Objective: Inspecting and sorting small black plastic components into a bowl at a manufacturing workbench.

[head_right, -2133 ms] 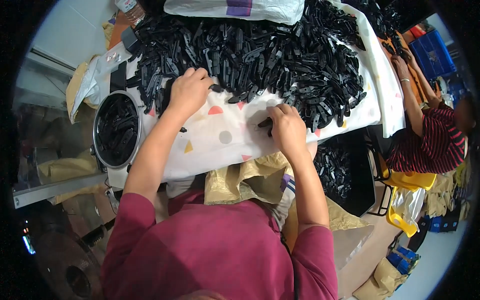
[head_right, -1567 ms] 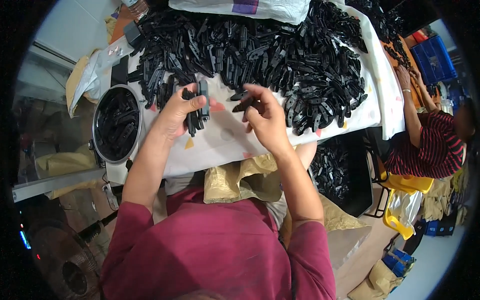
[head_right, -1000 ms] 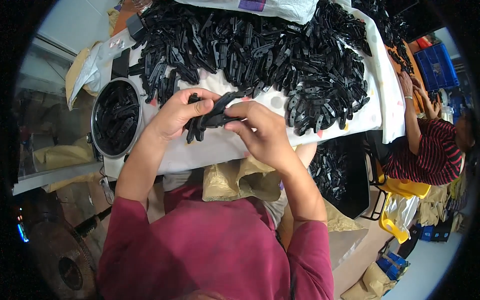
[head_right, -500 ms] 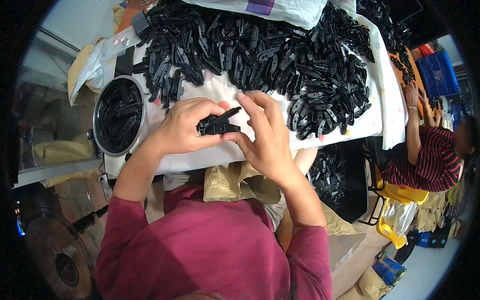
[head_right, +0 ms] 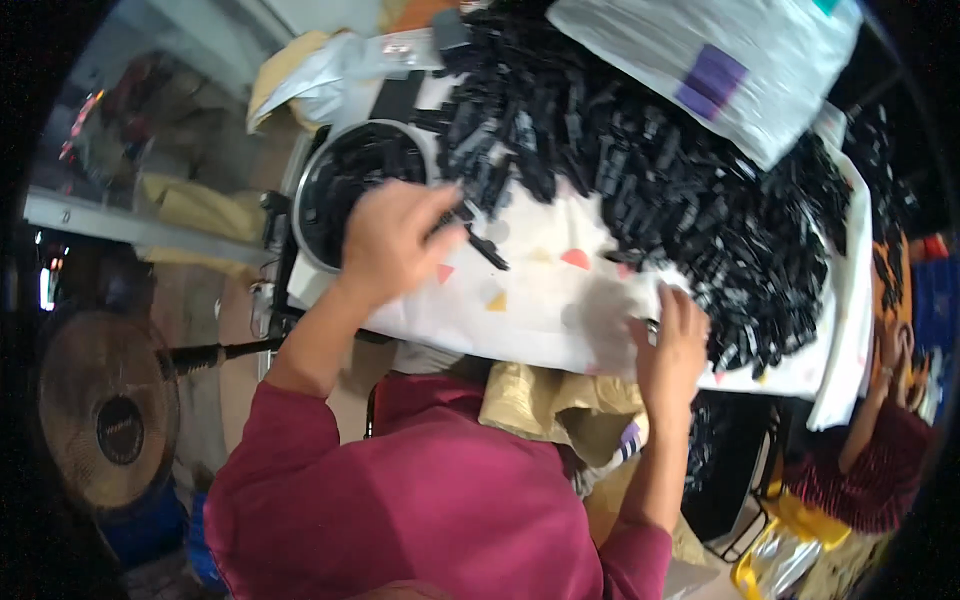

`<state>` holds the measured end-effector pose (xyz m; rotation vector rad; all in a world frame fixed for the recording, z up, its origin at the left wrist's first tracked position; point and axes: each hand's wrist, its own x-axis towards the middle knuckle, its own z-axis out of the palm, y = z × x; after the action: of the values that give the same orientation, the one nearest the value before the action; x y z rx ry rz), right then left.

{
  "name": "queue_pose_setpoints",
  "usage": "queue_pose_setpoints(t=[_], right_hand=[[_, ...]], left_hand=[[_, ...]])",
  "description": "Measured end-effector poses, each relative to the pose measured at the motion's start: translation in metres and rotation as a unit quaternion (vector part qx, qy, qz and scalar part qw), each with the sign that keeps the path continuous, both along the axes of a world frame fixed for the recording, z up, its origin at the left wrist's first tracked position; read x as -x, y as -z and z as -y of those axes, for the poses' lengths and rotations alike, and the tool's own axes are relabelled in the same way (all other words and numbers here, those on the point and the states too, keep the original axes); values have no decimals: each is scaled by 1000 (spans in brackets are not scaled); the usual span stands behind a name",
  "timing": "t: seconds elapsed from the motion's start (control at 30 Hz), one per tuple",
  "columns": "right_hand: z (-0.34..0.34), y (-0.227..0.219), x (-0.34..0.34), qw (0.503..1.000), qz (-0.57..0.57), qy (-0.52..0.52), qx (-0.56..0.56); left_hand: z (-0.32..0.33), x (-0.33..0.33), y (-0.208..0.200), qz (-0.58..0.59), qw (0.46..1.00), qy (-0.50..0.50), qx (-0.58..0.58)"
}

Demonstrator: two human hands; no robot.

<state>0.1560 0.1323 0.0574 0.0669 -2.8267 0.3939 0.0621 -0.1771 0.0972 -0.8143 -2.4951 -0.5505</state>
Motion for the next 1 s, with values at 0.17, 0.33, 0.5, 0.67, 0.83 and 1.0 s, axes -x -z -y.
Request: queue_pose_setpoints(t=[0.17, 0.33, 0.5, 0.67, 0.83, 1.0], right_hand=[[-7, 12, -7, 992, 114, 53, -13], [-8, 23, 4, 992, 116, 50, 14], [-11, 22, 11, 958, 88, 89, 260], [-37, -14, 8, 671, -75, 161, 720], [-9, 8, 1, 683, 87, 145, 711], [-1, 24, 8, 978, 110, 68, 166]], left_hand=[[72, 26, 10, 84, 944, -310, 71], [67, 40, 13, 34, 958, -280, 61], [1, 21, 14, 117, 990, 83, 9], [-30, 14, 42, 99, 969, 92, 206], [-34, 3, 46, 156, 967, 143, 138], [-46, 0, 59, 256, 953, 147, 64]])
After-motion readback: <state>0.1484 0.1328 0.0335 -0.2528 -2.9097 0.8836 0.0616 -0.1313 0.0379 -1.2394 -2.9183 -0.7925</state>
